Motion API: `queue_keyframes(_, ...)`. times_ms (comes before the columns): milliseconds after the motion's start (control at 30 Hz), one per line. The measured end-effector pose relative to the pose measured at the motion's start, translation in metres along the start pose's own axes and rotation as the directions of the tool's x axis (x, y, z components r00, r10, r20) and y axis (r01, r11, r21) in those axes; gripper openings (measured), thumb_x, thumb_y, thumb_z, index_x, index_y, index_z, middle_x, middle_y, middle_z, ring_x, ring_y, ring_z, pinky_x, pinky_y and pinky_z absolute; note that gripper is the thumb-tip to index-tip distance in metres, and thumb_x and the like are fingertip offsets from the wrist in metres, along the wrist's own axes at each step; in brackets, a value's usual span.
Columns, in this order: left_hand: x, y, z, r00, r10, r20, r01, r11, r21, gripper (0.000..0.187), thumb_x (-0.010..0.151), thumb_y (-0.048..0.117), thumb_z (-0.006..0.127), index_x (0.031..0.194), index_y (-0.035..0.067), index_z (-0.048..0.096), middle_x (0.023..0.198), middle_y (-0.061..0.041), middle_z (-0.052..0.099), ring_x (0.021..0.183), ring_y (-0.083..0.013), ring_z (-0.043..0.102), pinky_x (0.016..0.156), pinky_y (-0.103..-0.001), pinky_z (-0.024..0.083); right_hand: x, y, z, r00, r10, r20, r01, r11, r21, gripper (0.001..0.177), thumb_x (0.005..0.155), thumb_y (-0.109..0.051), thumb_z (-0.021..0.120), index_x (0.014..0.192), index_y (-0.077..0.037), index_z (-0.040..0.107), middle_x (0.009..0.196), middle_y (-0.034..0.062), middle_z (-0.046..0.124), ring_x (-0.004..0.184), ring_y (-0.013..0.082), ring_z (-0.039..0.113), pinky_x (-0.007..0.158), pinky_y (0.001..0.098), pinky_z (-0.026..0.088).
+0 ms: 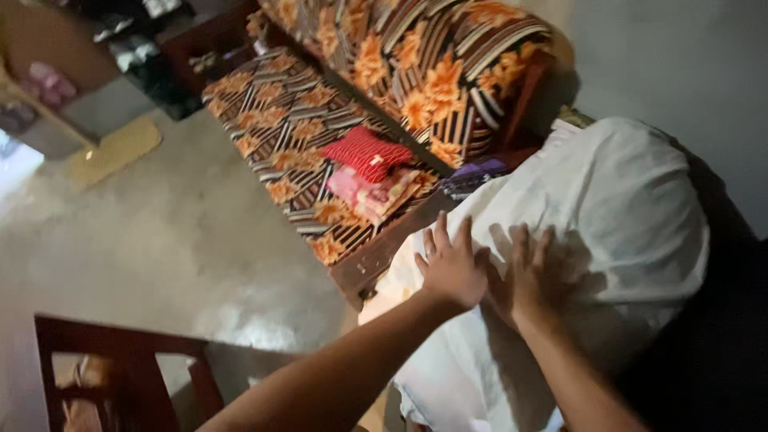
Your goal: The person organizes pillows on a bed and a couch by carrying them between locations, smoothing the pillowcases, and placing them in neat arrangements.
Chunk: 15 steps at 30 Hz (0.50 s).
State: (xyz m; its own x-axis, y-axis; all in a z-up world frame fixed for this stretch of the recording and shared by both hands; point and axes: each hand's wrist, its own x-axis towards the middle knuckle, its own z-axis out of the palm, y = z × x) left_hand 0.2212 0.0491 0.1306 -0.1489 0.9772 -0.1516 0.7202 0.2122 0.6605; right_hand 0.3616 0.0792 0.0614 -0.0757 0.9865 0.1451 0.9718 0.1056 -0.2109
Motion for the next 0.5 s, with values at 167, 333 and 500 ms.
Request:
queue_keyframes(167,-0.019,-0.025,-0.030,0.979,-0.009,-0.205,-0.007,0.997,-0.077,0.067,0.098,0.036,0.052,0.158,0.020,0.029,0.170,-0.019,0.006,0.153,-0.0522,0.008,0.112,-0.076,0.013,-0.005,-0.050,-0.043,0.974,-0.223,-0.036,0.225,0.970,0.090,0.083,0.092,-0.053,0.053,0.161,-0.019,0.022,0.170,0.0206,0.013,0.154,0.0449,0.013,0.108,0.0809,0.005)
queue_keyframes(333,-0.062,-0.054,-0.069,0.922,-0.056,-0.383,0.009,0.992,-0.122,0.068,0.097,0.032,0.052,0.160,0.022,0.029,0.169,-0.019,0.009,0.152,-0.0532,0.010,0.114,-0.075,0.012,-0.026,-0.120,-0.080,0.961,-0.276,0.022,0.262,0.931,0.255,0.084,0.096,-0.054,0.052,0.164,-0.020,0.017,0.169,0.0175,0.012,0.152,0.0441,0.014,0.111,0.0797,0.002)
queue_keyframes(500,-0.138,-0.105,-0.102,0.840,-0.184,-0.511,0.118,0.980,-0.159,0.064,0.101,0.035,0.052,0.159,0.021,0.030,0.170,-0.018,0.009,0.153,-0.0518,0.009,0.115,-0.075,0.011,-0.085,-0.184,-0.085,0.868,-0.497,-0.008,0.476,0.826,0.303,0.078,0.098,-0.054,0.051,0.163,-0.020,0.023,0.169,0.0207,0.012,0.151,0.0490,0.012,0.111,0.0782,0.002)
